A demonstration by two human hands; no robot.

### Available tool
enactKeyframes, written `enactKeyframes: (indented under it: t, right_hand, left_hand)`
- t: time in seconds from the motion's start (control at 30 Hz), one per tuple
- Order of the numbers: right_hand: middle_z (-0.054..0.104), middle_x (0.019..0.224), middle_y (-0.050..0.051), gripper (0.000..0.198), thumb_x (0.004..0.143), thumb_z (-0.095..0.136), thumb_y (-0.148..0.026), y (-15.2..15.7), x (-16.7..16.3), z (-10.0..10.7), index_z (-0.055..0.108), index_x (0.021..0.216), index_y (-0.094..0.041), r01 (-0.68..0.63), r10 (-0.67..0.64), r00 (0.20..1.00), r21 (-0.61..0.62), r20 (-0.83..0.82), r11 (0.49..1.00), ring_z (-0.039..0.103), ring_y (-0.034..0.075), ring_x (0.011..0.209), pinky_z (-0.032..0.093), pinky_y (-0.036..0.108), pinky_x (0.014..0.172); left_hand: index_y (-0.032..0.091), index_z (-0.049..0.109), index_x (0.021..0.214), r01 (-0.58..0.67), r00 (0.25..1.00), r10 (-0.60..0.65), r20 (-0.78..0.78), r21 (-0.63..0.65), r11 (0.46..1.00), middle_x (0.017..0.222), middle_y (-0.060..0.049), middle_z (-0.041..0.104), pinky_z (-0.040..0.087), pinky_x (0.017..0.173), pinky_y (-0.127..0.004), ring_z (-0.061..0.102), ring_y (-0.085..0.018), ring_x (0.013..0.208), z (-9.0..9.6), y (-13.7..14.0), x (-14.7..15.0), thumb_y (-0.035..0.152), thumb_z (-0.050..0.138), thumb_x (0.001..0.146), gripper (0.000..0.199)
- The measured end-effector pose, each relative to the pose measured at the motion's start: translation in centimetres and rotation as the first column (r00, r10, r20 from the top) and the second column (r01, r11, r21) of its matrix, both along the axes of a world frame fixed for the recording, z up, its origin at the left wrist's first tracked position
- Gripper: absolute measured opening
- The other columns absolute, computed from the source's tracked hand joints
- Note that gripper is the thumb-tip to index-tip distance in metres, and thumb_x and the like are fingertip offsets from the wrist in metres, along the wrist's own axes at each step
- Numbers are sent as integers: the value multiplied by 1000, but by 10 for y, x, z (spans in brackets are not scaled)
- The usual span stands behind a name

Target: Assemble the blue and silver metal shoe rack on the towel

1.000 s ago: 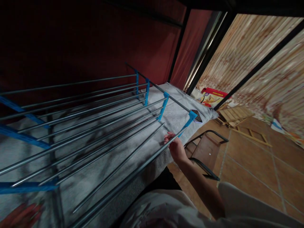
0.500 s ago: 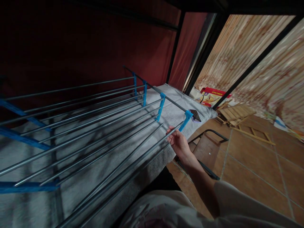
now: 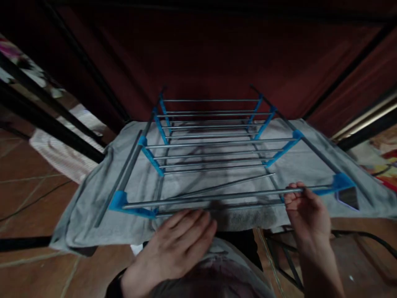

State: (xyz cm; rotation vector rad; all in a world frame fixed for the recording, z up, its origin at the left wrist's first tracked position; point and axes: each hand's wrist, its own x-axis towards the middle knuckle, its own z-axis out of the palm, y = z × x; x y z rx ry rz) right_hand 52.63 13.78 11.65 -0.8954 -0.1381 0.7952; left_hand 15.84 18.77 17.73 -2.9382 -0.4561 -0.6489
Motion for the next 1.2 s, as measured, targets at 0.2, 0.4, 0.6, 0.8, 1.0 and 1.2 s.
enactKeyframes:
  t: [0.2,0.4,0.6,0.8,1.0,1.2]
  right_hand:
    - [70,89,3,14,79,70,-19,-3,10,-19,73,92,-17,-44,46,998,-58,40,997,67,9,77,59,16,70]
    - [70,84,1,9,83,69,-24,2,-8,1,71,91,-20,-95,93,993,28,71,995,62,9,60,58,21,59]
    - [71,86,1,15,85,71,-33,13,-13,14,69,91,-19,-114,102,990,125,94,986,64,10,61,60,22,59]
    - [73,86,4,20,85,72,-37,11,-14,16,69,92,-18,-132,117,987,129,113,983,66,11,62,60,20,61]
    - [68,73,3,34,88,65,-53,5,-5,2,69,84,-19,-62,69,963,-36,259,997,61,15,61,56,27,57]
    - [67,103,-2,16,83,70,-30,-24,34,-14,68,99,-28,642,-485,562,16,671,766,59,15,97,50,26,89]
  left_hand:
    - [17,53,140,-49,995,46,-92,-34,998,141,-10,61,48,107,-34,56,-20,130,-32,9,20,10,46,98,43]
    - [15,56,137,50,972,-53,229,16,999,121,-10,71,46,107,-36,63,-21,118,-27,10,30,3,52,92,47]
    - [11,51,142,-8,989,-6,148,93,996,138,-14,62,43,103,-39,60,-26,121,-17,34,72,11,49,95,47]
    - [11,54,138,-32,997,19,75,179,983,121,-12,69,48,85,-36,67,-23,97,-20,44,90,15,42,98,42]
    - [14,57,134,-59,996,48,80,144,988,104,-8,72,48,70,-31,67,-18,79,-17,44,93,10,42,96,41]
    - [16,51,142,-53,996,42,80,144,988,110,-8,72,47,74,-32,67,-19,86,-25,46,90,13,46,97,45]
